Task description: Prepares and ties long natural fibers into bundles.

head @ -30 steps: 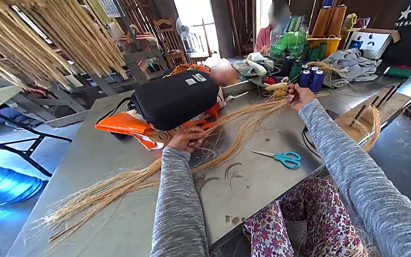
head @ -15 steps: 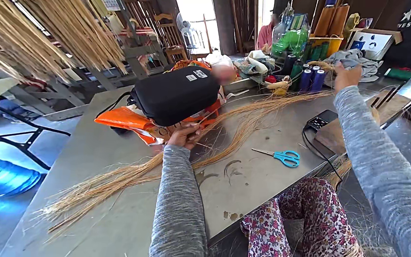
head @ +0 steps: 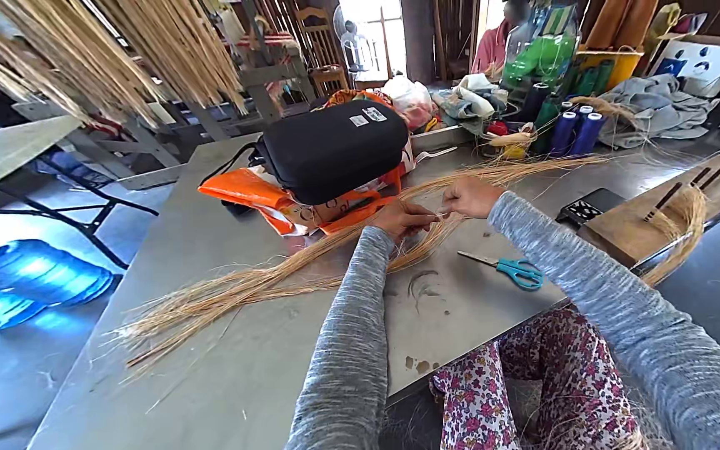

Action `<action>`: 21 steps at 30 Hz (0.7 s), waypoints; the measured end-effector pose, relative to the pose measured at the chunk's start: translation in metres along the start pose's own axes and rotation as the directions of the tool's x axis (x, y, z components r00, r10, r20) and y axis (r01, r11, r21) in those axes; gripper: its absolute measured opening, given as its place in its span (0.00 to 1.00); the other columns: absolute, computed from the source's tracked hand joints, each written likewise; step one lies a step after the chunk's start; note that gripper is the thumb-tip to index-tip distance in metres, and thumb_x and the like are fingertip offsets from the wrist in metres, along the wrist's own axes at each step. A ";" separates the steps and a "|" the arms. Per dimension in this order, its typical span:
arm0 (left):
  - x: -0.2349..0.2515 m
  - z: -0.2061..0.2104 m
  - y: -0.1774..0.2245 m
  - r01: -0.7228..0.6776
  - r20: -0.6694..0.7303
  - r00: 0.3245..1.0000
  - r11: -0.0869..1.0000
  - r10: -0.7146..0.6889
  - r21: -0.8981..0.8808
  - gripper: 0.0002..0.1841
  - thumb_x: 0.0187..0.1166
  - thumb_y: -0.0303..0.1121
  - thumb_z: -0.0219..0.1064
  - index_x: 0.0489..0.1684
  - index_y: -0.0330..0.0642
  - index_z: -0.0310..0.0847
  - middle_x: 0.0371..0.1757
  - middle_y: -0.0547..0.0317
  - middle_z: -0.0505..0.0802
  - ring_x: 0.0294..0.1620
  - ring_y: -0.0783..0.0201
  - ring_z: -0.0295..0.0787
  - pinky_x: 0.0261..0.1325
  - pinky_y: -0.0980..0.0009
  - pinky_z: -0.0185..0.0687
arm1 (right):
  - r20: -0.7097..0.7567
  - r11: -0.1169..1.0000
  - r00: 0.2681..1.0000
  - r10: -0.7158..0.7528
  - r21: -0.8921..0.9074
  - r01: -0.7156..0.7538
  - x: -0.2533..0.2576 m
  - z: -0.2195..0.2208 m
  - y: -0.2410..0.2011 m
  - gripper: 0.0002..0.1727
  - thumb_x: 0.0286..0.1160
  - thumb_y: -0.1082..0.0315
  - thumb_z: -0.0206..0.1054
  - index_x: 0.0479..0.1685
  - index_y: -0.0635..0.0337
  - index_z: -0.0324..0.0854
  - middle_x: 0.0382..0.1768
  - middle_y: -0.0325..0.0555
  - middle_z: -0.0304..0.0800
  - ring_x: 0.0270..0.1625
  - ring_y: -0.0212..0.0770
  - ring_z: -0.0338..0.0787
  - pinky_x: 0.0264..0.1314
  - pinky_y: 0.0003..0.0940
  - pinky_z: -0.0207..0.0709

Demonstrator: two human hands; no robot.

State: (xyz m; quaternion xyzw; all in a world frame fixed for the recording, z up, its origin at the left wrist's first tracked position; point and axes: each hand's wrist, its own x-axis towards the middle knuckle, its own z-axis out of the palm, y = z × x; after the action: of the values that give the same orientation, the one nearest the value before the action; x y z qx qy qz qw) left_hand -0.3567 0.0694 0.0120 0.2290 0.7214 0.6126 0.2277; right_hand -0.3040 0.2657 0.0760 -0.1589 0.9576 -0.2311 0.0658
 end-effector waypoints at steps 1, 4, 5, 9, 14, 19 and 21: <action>0.001 -0.002 -0.003 0.003 -0.010 1.000 1.000 -0.003 0.017 0.08 0.81 0.20 0.64 0.36 0.35 0.90 0.23 0.67 0.91 0.18 0.81 0.77 0.24 0.85 0.73 | 0.017 1.000 1.000 0.022 0.009 -0.023 -0.004 -0.006 0.005 0.18 0.88 0.62 0.63 0.40 0.69 0.91 0.34 0.54 0.89 0.37 0.45 0.83 0.51 0.49 0.75; 0.002 -0.004 -0.009 0.023 -0.039 0.999 0.999 -0.021 0.034 0.07 0.81 0.20 0.65 0.36 0.35 0.90 0.24 0.66 0.91 0.18 0.80 0.78 0.24 0.84 0.74 | 0.082 0.998 0.995 0.057 0.027 -0.059 -0.019 -0.026 0.022 0.15 0.86 0.63 0.66 0.40 0.67 0.91 0.28 0.45 0.84 0.29 0.35 0.73 0.41 0.40 0.70; 0.002 -0.004 -0.009 0.035 -0.039 0.999 0.998 -0.033 0.046 0.07 0.80 0.20 0.66 0.34 0.34 0.90 0.23 0.66 0.91 0.18 0.80 0.78 0.25 0.84 0.74 | 0.060 0.998 0.997 0.049 0.031 -0.051 -0.024 -0.033 0.030 0.13 0.84 0.64 0.68 0.40 0.67 0.91 0.29 0.46 0.85 0.29 0.35 0.74 0.41 0.40 0.71; -0.001 -0.004 -0.007 0.057 0.092 0.994 0.996 -0.063 0.063 0.12 0.80 0.17 0.62 0.30 0.37 0.90 0.17 0.70 0.86 0.16 0.81 0.76 0.23 0.85 0.73 | -0.159 0.996 0.984 0.085 0.049 -0.079 -0.040 -0.070 0.065 0.12 0.81 0.66 0.70 0.40 0.67 0.92 0.37 0.53 0.93 0.42 0.46 0.88 0.56 0.53 0.77; -0.005 -0.007 -0.008 0.098 0.130 0.986 0.994 -0.105 0.056 0.14 0.81 0.16 0.59 0.29 0.37 0.89 0.19 0.68 0.88 0.17 0.80 0.79 0.24 0.85 0.75 | -0.263 0.988 0.960 0.100 -0.087 -0.127 -0.043 -0.085 0.093 0.12 0.81 0.65 0.71 0.38 0.67 0.92 0.38 0.57 0.94 0.46 0.54 0.91 0.60 0.60 0.77; -0.010 -0.010 -0.006 0.154 0.094 0.982 0.980 -0.166 0.125 0.14 0.85 0.18 0.58 0.30 0.36 0.89 0.20 0.67 0.89 0.18 0.80 0.80 0.27 0.85 0.76 | -0.324 0.983 0.943 0.083 -0.131 -0.132 -0.046 -0.083 0.095 0.13 0.82 0.65 0.69 0.39 0.68 0.92 0.40 0.60 0.93 0.49 0.58 0.91 0.62 0.62 0.76; -0.010 -0.015 -0.007 0.141 0.097 0.983 0.980 -0.155 0.138 0.14 0.83 0.17 0.59 0.29 0.38 0.88 0.21 0.68 0.90 0.19 0.80 0.81 0.28 0.85 0.77 | -0.383 0.976 0.921 0.067 -0.169 -0.141 -0.046 -0.081 0.097 0.13 0.82 0.66 0.69 0.39 0.69 0.91 0.40 0.64 0.93 0.50 0.64 0.91 0.62 0.67 0.75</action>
State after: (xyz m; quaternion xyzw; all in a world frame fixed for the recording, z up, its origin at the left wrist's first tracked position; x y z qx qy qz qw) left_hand -0.3581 0.0509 0.0077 0.2217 0.7618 0.5322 0.2954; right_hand -0.3033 0.3968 0.1051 -0.0661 0.9774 -0.1595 -0.1220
